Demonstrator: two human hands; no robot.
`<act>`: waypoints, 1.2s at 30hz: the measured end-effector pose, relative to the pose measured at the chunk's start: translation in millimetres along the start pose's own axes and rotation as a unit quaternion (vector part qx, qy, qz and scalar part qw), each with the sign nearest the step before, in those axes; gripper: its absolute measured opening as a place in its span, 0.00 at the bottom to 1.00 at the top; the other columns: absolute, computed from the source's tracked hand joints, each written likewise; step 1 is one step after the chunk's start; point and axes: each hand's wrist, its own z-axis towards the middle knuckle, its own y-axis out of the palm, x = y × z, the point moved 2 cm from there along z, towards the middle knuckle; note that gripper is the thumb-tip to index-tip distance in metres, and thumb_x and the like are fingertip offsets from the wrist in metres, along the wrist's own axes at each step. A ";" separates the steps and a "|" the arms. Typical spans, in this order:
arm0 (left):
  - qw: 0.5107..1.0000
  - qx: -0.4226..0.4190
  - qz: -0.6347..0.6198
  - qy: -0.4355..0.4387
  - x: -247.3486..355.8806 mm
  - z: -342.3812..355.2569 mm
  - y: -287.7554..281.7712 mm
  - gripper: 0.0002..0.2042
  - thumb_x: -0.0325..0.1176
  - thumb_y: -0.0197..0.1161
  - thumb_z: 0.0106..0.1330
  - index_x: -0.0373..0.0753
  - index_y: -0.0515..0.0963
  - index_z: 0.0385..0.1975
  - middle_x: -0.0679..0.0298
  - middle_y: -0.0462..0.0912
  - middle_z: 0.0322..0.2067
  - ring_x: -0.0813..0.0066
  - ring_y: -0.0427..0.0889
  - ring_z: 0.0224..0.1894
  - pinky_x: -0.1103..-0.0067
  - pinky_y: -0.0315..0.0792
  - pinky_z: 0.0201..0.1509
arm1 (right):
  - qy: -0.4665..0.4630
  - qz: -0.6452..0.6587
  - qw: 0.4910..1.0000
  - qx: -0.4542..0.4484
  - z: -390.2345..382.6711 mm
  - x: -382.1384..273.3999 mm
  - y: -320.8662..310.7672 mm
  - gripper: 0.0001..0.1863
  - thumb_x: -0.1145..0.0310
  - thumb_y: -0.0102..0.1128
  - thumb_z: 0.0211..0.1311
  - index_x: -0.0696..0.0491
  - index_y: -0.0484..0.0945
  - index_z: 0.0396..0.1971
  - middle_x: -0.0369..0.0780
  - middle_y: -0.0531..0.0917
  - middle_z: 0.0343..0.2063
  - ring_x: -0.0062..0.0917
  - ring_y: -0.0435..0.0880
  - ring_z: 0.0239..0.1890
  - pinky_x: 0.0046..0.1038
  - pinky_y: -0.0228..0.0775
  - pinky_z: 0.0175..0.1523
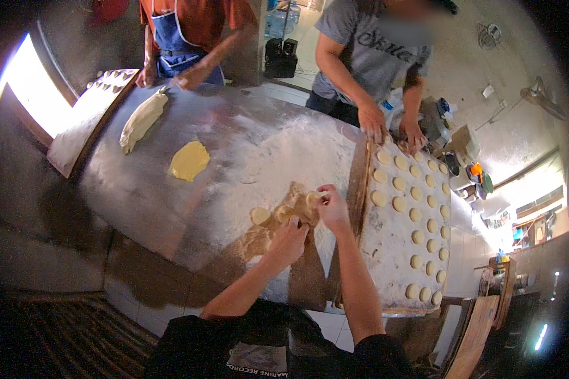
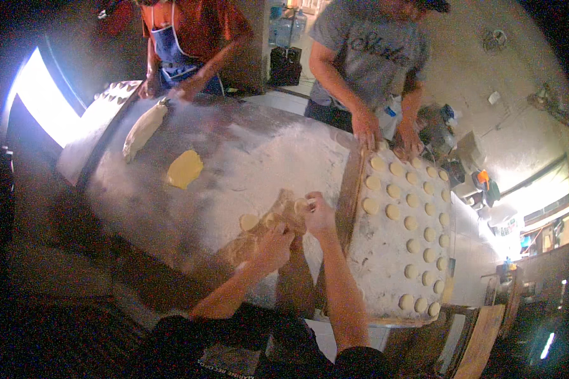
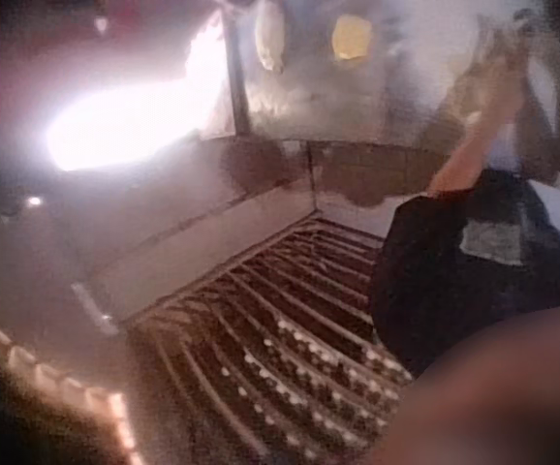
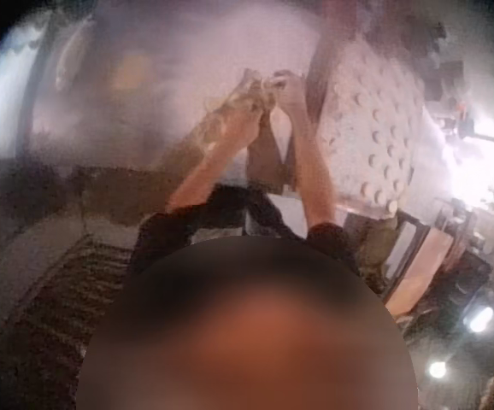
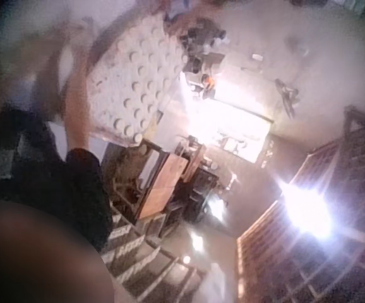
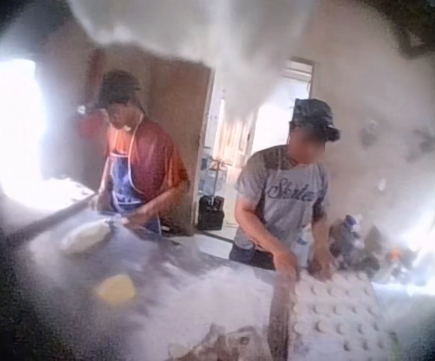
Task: The person shapes small dough pieces into rings by hand and places them on a wooden tray. They repeatedly pick up dough, form it into a ring, and arrange it in rows. Finished trays are moved to a multi-tiered wooden rack.
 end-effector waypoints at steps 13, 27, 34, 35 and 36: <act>0.971 0.039 -0.215 -0.096 -50.8 18.1 -21.1 0.11 0.33 0.62 0.67 0.33 0.79 0.42 0.46 0.85 0.35 0.48 0.85 0.36 0.61 0.77 0.37 | -0.003 -0.065 0.986 -0.155 13.0 -41.6 2.4 0.14 0.73 0.64 0.59 0.55 0.71 0.43 0.42 0.79 0.34 0.33 0.82 0.36 0.34 0.75 0.42; 0.969 0.137 -0.200 0.043 7.2 18.4 -83.1 0.19 0.19 0.62 0.58 0.30 0.72 0.51 0.51 0.80 0.38 0.55 0.81 0.39 0.66 0.75 0.46 | -0.229 0.052 0.962 0.140 -44.2 -84.1 1.8 0.24 0.73 0.63 0.58 0.54 0.67 0.54 0.42 0.77 0.43 0.26 0.78 0.43 0.34 0.72 0.47; 0.902 0.164 -0.385 0.107 21.8 4.1 -67.6 0.16 0.23 0.54 0.65 0.33 0.66 0.52 0.54 0.71 0.42 0.58 0.74 0.47 0.68 0.71 0.49 | 0.073 0.644 0.758 -0.067 -84.7 -62.7 -6.5 0.27 0.72 0.57 0.59 0.51 0.67 0.60 0.36 0.80 0.33 0.24 0.78 0.41 0.27 0.67 0.48; 0.875 0.201 -0.400 0.186 26.0 1.5 -68.6 0.13 0.27 0.54 0.67 0.33 0.67 0.49 0.57 0.72 0.38 0.65 0.76 0.43 0.73 0.72 0.46 | 0.106 0.652 0.750 -0.016 -91.0 -60.8 -10.0 0.27 0.72 0.55 0.59 0.51 0.67 0.60 0.35 0.80 0.31 0.25 0.78 0.39 0.27 0.66 0.48; 0.774 0.147 -0.598 0.149 29.1 -0.5 -63.4 0.11 0.28 0.54 0.67 0.34 0.68 0.47 0.58 0.72 0.38 0.67 0.77 0.41 0.75 0.72 0.44 | 0.111 0.478 0.871 0.033 -95.8 -61.7 -9.7 0.24 0.68 0.51 0.62 0.51 0.67 0.60 0.35 0.78 0.26 0.26 0.78 0.34 0.26 0.64 0.47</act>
